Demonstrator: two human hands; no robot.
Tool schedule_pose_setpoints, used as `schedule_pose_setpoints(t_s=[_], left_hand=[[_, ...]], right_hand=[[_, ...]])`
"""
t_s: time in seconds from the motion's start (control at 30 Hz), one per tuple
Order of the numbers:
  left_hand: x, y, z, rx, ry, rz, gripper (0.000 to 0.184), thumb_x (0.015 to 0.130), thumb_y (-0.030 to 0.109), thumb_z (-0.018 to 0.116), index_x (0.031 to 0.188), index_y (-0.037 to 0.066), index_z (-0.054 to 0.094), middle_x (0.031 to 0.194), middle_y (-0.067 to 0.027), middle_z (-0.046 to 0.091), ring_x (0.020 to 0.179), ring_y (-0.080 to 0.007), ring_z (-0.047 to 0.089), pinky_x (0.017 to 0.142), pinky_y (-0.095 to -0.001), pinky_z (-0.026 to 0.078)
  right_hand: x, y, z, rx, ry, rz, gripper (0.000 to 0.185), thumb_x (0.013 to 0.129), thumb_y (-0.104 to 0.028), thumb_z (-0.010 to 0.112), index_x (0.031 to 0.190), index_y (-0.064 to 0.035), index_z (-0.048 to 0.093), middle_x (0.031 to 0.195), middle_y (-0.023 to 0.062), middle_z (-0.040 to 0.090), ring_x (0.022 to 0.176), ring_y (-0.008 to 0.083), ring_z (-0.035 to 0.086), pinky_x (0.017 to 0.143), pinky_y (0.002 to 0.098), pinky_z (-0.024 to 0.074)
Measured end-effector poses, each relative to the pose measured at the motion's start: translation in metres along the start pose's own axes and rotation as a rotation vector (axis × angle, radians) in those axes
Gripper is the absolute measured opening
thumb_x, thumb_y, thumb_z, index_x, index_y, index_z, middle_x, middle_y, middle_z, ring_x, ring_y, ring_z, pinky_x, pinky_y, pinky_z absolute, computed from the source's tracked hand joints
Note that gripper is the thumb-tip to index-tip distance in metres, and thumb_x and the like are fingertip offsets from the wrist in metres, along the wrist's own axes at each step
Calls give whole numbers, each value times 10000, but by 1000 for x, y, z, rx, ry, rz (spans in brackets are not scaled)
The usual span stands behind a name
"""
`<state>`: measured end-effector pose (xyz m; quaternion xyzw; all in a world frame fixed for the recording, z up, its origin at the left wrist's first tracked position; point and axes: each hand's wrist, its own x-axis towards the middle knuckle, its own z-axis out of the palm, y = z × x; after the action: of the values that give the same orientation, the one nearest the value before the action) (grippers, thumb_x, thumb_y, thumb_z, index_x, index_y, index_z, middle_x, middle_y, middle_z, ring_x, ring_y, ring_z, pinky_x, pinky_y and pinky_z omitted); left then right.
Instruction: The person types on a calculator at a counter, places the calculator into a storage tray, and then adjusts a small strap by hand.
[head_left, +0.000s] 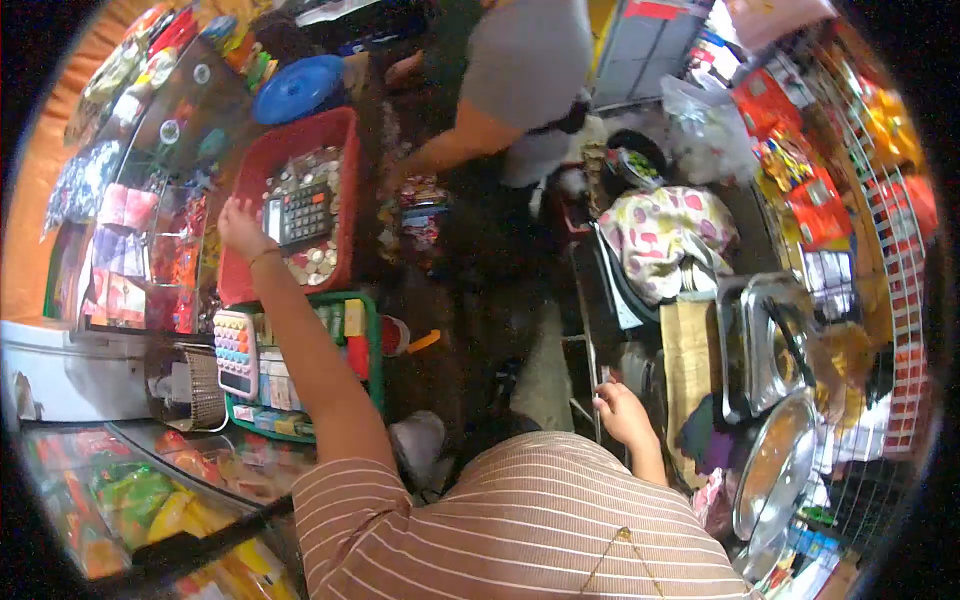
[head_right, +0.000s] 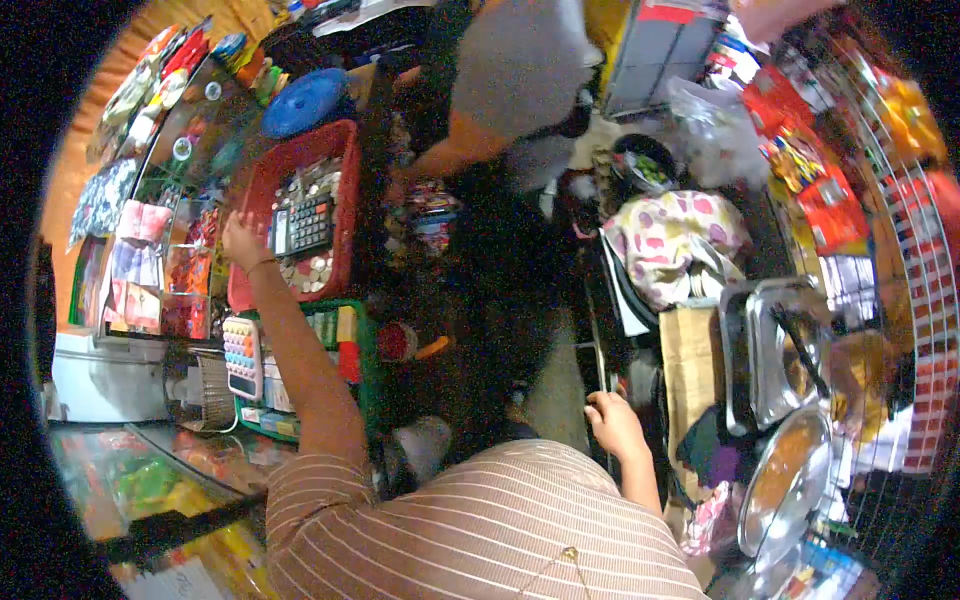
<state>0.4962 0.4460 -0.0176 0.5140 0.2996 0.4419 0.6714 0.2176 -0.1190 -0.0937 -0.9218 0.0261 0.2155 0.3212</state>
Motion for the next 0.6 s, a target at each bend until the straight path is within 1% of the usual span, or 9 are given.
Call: schedule_pose_setpoints(t_s=[0.07,0.13,0.27,0.33,0.4,0.47,0.53,0.57,0.6], left_hand=[[-79,24,21,-102,-120,129,254,915,192,530,1097,14,522,936,-80,586,783,-177,587,718,-281,460],[-172,37,31,279,-134,425,242,954,206,494,1074,-2,524,930,-86,575,774,-143,574,693,-255,446],[-309,-72,7,2,-505,539,205,969,191,479,1021,3,540,877,-62,565,729,-125,566,683,-270,456],[-403,-96,-21,120,-726,195,152,960,148,475,1012,25,548,903,-61,555,700,-128,563,672,-270,456],[-480,-128,-57,170,-978,145,141,944,110,464,1030,36,547,958,-98,563,740,-211,595,687,-306,475],[-538,-136,-95,451,-1223,580,163,944,113,442,1050,41,543,1013,-143,563,843,-324,602,727,-370,488],[-576,-176,-148,859,-1524,483,332,972,277,373,1131,29,524,1127,-203,549,1050,-380,540,842,-443,460],[-583,-203,-175,1158,-1781,349,453,958,389,353,1190,27,499,1166,-222,536,1083,-383,523,896,-457,440],[-579,-275,-202,1537,-2481,860,602,949,508,311,1247,22,501,1260,-238,504,1159,-378,494,963,-447,401]], right_hand=[[-20,32,20,40,-26,40,224,861,-187,577,1012,-27,617,976,192,623,954,349,591,840,416,465],[-47,65,42,68,-60,85,260,855,-218,585,1031,-31,625,1009,200,624,975,352,589,857,410,463],[-119,125,74,251,-279,199,334,881,-292,554,1084,-33,607,1065,207,620,1037,336,582,871,396,462],[-158,157,102,372,-159,203,345,913,-312,515,1110,-40,593,1066,195,622,1039,329,584,869,393,460],[-199,177,121,612,-53,256,337,930,-318,502,1099,-42,594,1042,159,634,986,268,597,858,368,457],[-234,217,165,642,-11,316,331,936,-310,494,1096,-39,595,1015,147,642,942,250,602,847,352,460],[-277,226,186,569,144,325,277,850,-265,589,913,-3,654,853,184,661,777,279,625,716,376,488],[-284,265,246,655,149,441,271,817,-261,591,843,-3,668,816,211,653,747,290,622,668,405,477],[-309,252,250,507,236,468,286,822,-270,559,847,-6,667,814,238,637,728,310,618,668,418,463]])
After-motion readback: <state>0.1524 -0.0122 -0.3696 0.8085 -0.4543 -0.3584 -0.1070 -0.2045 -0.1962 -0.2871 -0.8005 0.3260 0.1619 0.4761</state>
